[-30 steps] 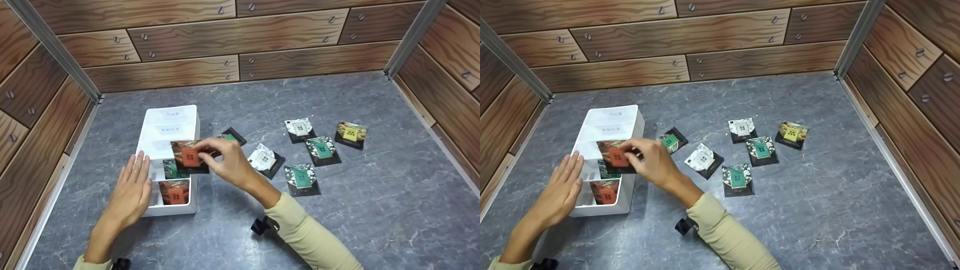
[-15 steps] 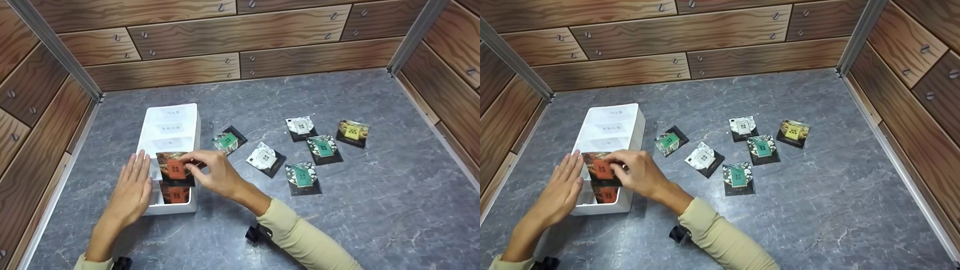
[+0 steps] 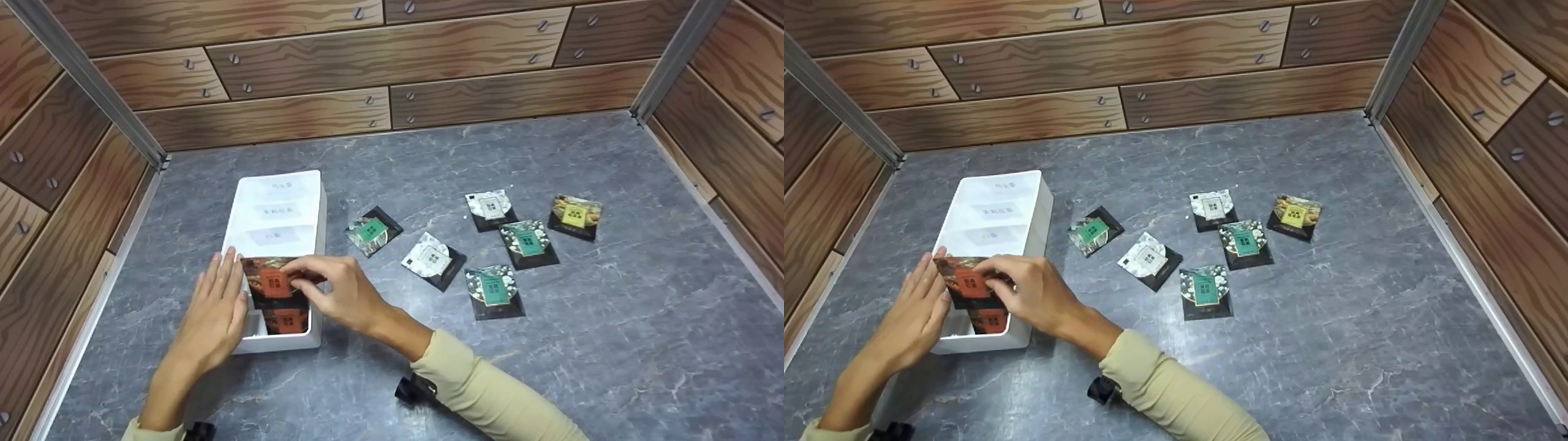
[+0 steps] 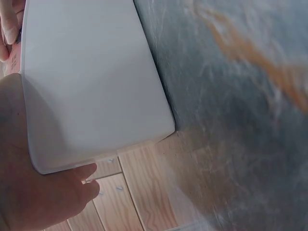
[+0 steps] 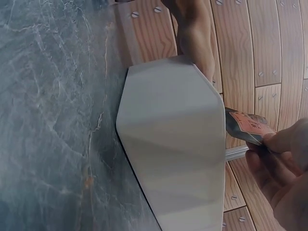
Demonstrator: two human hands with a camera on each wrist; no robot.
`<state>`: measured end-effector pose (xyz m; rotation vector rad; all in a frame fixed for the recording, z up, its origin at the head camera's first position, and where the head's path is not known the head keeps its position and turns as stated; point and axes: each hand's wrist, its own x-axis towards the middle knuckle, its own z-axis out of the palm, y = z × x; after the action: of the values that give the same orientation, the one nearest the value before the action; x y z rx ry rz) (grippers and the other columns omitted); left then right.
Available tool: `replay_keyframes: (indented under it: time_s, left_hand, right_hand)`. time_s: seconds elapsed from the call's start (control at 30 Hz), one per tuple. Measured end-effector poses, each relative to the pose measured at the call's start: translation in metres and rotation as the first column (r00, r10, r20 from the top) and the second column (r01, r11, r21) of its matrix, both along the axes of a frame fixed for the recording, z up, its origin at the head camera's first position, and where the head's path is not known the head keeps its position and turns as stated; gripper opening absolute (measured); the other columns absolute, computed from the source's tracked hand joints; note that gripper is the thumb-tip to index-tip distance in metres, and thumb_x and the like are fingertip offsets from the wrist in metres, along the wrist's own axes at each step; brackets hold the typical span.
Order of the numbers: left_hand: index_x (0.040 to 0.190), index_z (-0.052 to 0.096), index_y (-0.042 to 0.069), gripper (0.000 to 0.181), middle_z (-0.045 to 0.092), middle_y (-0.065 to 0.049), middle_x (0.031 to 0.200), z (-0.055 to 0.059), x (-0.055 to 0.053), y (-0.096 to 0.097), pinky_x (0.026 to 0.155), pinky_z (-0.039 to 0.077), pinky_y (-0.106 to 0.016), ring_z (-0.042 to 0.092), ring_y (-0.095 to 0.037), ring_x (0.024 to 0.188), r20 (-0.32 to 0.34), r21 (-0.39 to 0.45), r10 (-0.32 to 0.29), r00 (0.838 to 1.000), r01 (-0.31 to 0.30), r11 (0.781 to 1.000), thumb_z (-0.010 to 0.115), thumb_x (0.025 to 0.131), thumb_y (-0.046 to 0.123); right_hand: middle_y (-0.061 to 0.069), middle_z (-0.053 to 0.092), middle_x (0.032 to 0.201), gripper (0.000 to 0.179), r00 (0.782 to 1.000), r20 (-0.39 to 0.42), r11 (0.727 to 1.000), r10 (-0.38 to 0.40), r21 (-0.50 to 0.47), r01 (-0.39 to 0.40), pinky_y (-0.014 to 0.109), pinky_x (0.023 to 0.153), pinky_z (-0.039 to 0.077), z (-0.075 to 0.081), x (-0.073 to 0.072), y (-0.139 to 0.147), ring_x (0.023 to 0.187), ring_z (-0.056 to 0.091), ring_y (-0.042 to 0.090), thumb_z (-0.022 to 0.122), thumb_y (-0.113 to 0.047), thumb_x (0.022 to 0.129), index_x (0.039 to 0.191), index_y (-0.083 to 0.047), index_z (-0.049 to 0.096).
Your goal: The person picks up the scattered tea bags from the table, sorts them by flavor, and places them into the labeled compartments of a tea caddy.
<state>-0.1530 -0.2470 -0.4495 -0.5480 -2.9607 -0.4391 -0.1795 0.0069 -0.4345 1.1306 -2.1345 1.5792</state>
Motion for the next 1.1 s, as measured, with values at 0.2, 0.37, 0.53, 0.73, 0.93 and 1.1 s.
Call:
replay_keyframes:
  time_s: [0.2,0.37,0.53,0.73,0.93,1.1]
  left_hand:
    - [0.159,0.018,-0.008,0.058,0.007,-0.02,0.17,0.0,0.0,0.0,0.126,0.0,-0.052,0.002,-0.04,0.156,-0.003,0.003,0.005,1.0,-0.005,1.0,0.027,0.111,0.023]
    - [0.161,0.014,-0.004,0.059,0.005,-0.02,0.171,0.001,-0.001,0.001,0.126,-0.003,-0.049,0.0,-0.039,0.156,0.005,0.002,-0.001,1.0,0.001,1.0,0.026,0.111,0.025]
    - [0.161,0.018,-0.005,0.058,0.01,-0.022,0.17,-0.002,-0.001,0.0,0.126,-0.002,-0.049,0.002,-0.04,0.156,-0.027,0.022,-0.014,1.0,0.015,1.0,0.029,0.111,0.022]
    - [0.161,0.019,-0.005,0.058,0.011,-0.022,0.17,-0.003,-0.003,0.001,0.126,-0.002,-0.048,0.006,-0.042,0.156,-0.053,0.028,-0.023,0.998,0.025,0.999,0.031,0.111,0.021]
    - [0.161,0.018,-0.005,0.058,0.01,-0.021,0.17,-0.003,-0.001,0.001,0.126,-0.002,-0.048,0.003,-0.04,0.156,-0.039,0.034,-0.015,0.999,0.016,0.999,0.03,0.111,0.021]
    - [0.161,0.017,-0.005,0.058,0.009,-0.021,0.17,-0.002,-0.001,0.001,0.126,-0.002,-0.049,0.0,-0.038,0.157,-0.03,0.025,-0.01,0.999,0.011,1.0,0.029,0.111,0.022]
  right_hand:
    - [0.012,0.076,0.109,0.021,1.0,-0.01,0.999,0.014,0.032,-0.013,0.016,0.089,0.054,-0.007,0.001,-0.004,0.1,0.072,0.015,0.07,0.003,0.094,0.114,0.0,0.073]
    - [0.011,0.076,0.107,0.018,0.999,-0.021,0.996,0.029,0.083,-0.027,0.015,0.089,0.053,-0.01,0.0,-0.002,0.099,0.072,0.013,0.07,0.002,0.094,0.111,0.0,0.074]
    - [0.011,0.075,0.105,0.012,0.996,-0.057,0.995,0.071,0.077,-0.066,0.016,0.092,0.053,-0.011,-0.001,-0.001,0.099,0.071,0.015,0.07,0.002,0.093,0.105,0.001,0.074]
    - [0.013,0.075,0.108,0.011,0.995,-0.079,0.995,0.063,0.076,-0.057,0.018,0.097,0.052,-0.009,-0.004,0.003,0.104,0.071,0.017,0.07,0.004,0.092,0.102,0.002,0.073]
    - [0.011,0.075,0.11,0.014,0.999,-0.038,0.996,0.018,0.093,-0.014,0.02,0.099,0.051,-0.001,-0.008,0.011,0.105,0.071,0.018,0.069,0.004,0.093,0.106,0.001,0.073]
    - [0.01,0.075,0.109,0.017,0.998,-0.018,0.991,-0.059,0.118,0.06,0.024,0.092,0.056,0.005,-0.016,0.024,0.1,0.07,0.018,0.069,0.002,0.094,0.11,0.0,0.073]
